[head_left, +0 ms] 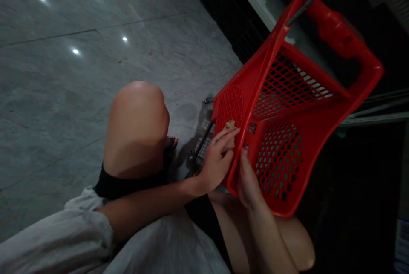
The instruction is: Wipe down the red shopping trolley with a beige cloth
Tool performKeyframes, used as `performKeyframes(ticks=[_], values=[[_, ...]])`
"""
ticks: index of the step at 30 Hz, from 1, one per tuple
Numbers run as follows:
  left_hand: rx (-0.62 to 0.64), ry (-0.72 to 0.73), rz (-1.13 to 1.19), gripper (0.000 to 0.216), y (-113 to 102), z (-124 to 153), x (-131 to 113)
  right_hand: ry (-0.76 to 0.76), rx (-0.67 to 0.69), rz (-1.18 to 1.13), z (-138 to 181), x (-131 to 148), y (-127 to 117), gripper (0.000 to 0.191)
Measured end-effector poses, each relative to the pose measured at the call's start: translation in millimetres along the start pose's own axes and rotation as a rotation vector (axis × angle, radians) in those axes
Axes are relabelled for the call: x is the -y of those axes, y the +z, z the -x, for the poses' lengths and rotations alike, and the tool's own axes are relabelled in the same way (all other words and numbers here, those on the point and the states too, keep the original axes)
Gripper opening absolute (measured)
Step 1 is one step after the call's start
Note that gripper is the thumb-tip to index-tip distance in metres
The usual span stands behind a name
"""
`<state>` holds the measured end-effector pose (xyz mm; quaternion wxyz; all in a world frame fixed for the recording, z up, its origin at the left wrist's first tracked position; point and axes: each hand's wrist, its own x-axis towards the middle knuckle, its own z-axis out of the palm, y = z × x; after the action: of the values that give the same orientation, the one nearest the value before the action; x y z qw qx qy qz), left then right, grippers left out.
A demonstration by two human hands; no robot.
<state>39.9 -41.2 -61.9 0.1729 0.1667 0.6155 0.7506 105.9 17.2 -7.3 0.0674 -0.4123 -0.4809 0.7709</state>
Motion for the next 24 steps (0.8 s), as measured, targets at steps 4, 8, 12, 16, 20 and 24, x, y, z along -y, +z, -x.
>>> performKeyframes(ticks=[4,8,12,16,20,24], values=[[-0.108,0.0,-0.009,0.05,7,-27,21,0.005,0.002,0.014,-1,1,-3,0.068],[-0.2,-0.233,0.082,0.041,0,-14,62,0.004,0.03,0.037,-1,0,-3,0.063],[-0.166,-0.125,0.012,0.042,-4,20,42,-0.01,0.018,0.037,3,-4,-3,0.06],[-0.141,0.019,0.047,0.041,8,-3,2,-0.063,0.041,0.039,2,-6,-4,0.063],[-0.109,0.134,0.009,0.043,11,-44,1,-0.052,-0.005,0.035,-3,-8,-7,0.061],[-0.077,0.09,-0.119,0.046,-5,-22,3,-0.084,0.016,0.003,-7,-12,-2,0.059]])
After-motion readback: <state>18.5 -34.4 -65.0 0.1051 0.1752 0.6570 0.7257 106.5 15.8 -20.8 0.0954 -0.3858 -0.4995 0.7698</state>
